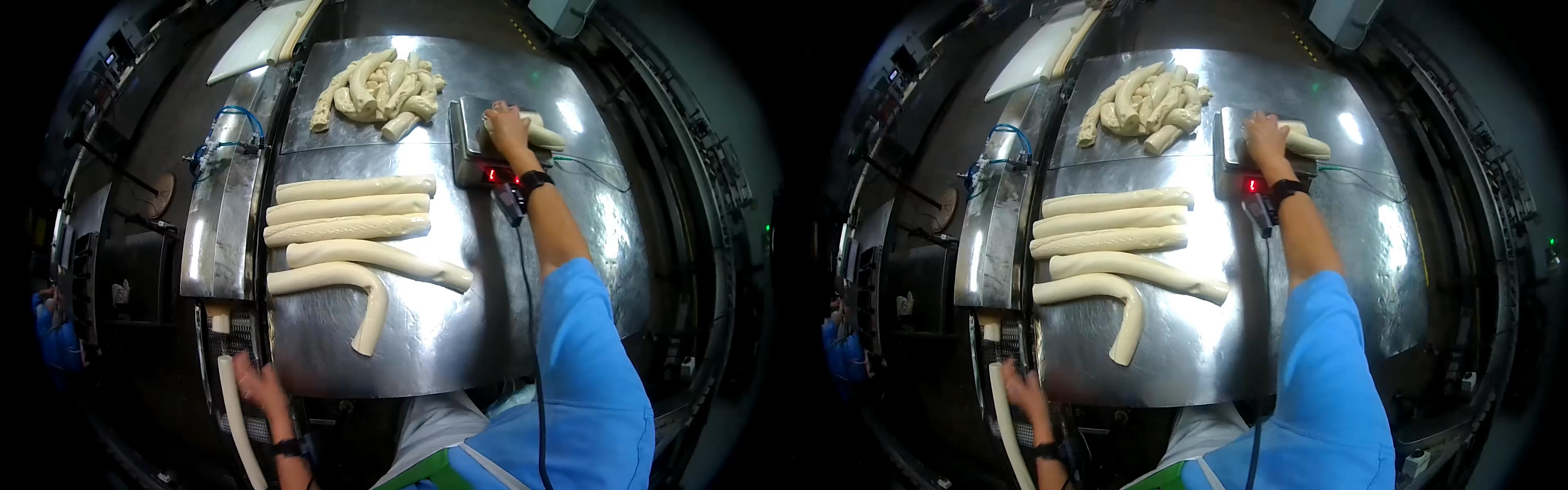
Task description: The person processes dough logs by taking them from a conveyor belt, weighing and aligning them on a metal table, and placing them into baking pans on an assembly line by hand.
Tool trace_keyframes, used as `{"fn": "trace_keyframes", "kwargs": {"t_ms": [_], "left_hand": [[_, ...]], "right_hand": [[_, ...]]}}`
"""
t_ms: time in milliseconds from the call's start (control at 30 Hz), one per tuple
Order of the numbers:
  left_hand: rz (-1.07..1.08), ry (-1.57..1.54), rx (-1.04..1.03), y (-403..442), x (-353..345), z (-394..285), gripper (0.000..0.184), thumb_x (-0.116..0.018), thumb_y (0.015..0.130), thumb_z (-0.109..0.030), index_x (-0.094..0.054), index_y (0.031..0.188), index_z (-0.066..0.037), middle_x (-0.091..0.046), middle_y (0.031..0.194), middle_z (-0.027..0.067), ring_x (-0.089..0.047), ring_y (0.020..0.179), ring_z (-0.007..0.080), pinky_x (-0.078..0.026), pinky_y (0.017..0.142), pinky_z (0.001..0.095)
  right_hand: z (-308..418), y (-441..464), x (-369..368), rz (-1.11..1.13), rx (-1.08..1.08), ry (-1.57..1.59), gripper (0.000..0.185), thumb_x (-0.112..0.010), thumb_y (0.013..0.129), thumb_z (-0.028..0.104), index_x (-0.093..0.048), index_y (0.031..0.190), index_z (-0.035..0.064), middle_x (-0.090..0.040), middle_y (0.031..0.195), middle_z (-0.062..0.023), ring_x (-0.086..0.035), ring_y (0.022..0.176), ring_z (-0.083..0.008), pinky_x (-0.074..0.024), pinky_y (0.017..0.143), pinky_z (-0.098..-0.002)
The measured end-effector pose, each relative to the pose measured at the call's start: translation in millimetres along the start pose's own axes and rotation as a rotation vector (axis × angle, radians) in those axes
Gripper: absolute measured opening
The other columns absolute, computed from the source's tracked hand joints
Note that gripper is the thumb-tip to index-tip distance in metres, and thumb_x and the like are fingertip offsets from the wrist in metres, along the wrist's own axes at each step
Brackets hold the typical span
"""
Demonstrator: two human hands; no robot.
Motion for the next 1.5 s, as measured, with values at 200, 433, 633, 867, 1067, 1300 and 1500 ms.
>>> {"fn": "trace_keyframes", "kwargs": {"t_ms": [200,433,633,867,1067,1300,1500], "left_hand": [[0.169,0.637,0.662,-101.7,130.3,211.9,0.061,-0.060,0.069,-0.030,-0.036,0.117,-0.003,-0.036,0.118,0.0183,-0.037,0.107,0.0328,-0.032,0.087,0.0405],[0.183,0.168,0.623,-121.5,182.3,234.4,0.039,-0.058,0.067,-0.016,-0.043,0.097,0.005,-0.052,0.083,0.0160,-0.051,0.071,0.0282,-0.040,0.068,0.0354],[0.205,-0.535,0.465,-44.0,208.0,-98.8,0.066,-0.030,0.080,-0.049,-0.031,0.119,0.005,-0.038,0.119,0.0168,-0.036,0.111,0.0280,-0.024,0.097,0.0395],[-0.379,-1.102,0.359,-6.1,198.7,-66.0,0.050,-0.047,0.080,-0.038,-0.039,0.115,-0.003,-0.046,0.106,0.0144,-0.048,0.094,0.0236,-0.043,0.077,0.0370],[0.158,-1.328,0.584,-25.0,42.8,-86.7,0.041,-0.047,0.081,-0.030,-0.040,0.108,0.000,-0.049,0.093,0.0075,-0.050,0.085,0.0181,-0.044,0.073,0.0322],[0.547,-0.939,0.750,-78.1,-70.7,-115.9,0.043,-0.045,0.078,-0.004,-0.028,0.116,-0.013,-0.042,0.103,0.0074,-0.046,0.092,0.0174,-0.046,0.070,0.0318],[0.842,-1.191,0.408,-80.3,-140.3,-136.0,0.042,-0.057,0.076,-0.011,-0.035,0.111,-0.004,-0.048,0.100,0.0091,-0.052,0.087,0.0169,-0.047,0.072,0.0297]], "right_hand": [[13.6,-7.4,-10.4,0.177,-0.051,0.092,0.037,-0.056,0.066,0.028,-0.054,0.102,0.0229,-0.034,0.123,-0.0044,-0.038,0.106,-0.0310,-0.0343,0.079,-0.0546],[-38.4,31.3,-21.3,0.185,0.134,0.105,0.039,-0.045,0.075,0.040,-0.048,0.111,0.0248,-0.032,0.126,-0.0054,-0.035,0.110,-0.0323,-0.0315,0.086,-0.0501],[-74.9,24.4,46.4,-0.237,0.028,0.104,0.046,-0.040,0.078,0.048,-0.044,0.115,0.0210,-0.043,0.116,-0.0100,-0.039,0.104,-0.0345,-0.0325,0.085,-0.0492],[-99.7,-13.3,72.3,-0.357,-0.165,0.227,0.047,-0.039,0.078,0.048,-0.045,0.113,0.0168,-0.044,0.113,-0.0141,-0.039,0.103,-0.0372,-0.0340,0.082,-0.0488],[-116.6,-17.9,42.2,-0.356,-0.029,0.165,0.047,-0.043,0.077,0.041,-0.042,0.115,0.0127,-0.044,0.113,-0.0150,-0.039,0.104,-0.0349,-0.0343,0.083,-0.0475],[-63.9,-25.0,1.1,0.202,0.145,0.101,0.059,-0.059,0.062,0.024,-0.040,0.116,0.0129,-0.043,0.116,-0.0127,-0.039,0.109,-0.0311,-0.0321,0.087,-0.0450],[-18.0,-0.2,-1.4,0.197,0.269,0.458,0.047,-0.056,0.067,0.022,-0.047,0.108,0.0001,-0.057,0.096,-0.0144,-0.055,0.084,-0.0235,-0.0416,0.074,-0.0319]]}}
Point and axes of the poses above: each hand's wrist, its own y-axis towards the middle knuckle, its own x-axis out of the back of the hand, z = x × y, the point moved 2 cm from there along y, towards the middle knuckle
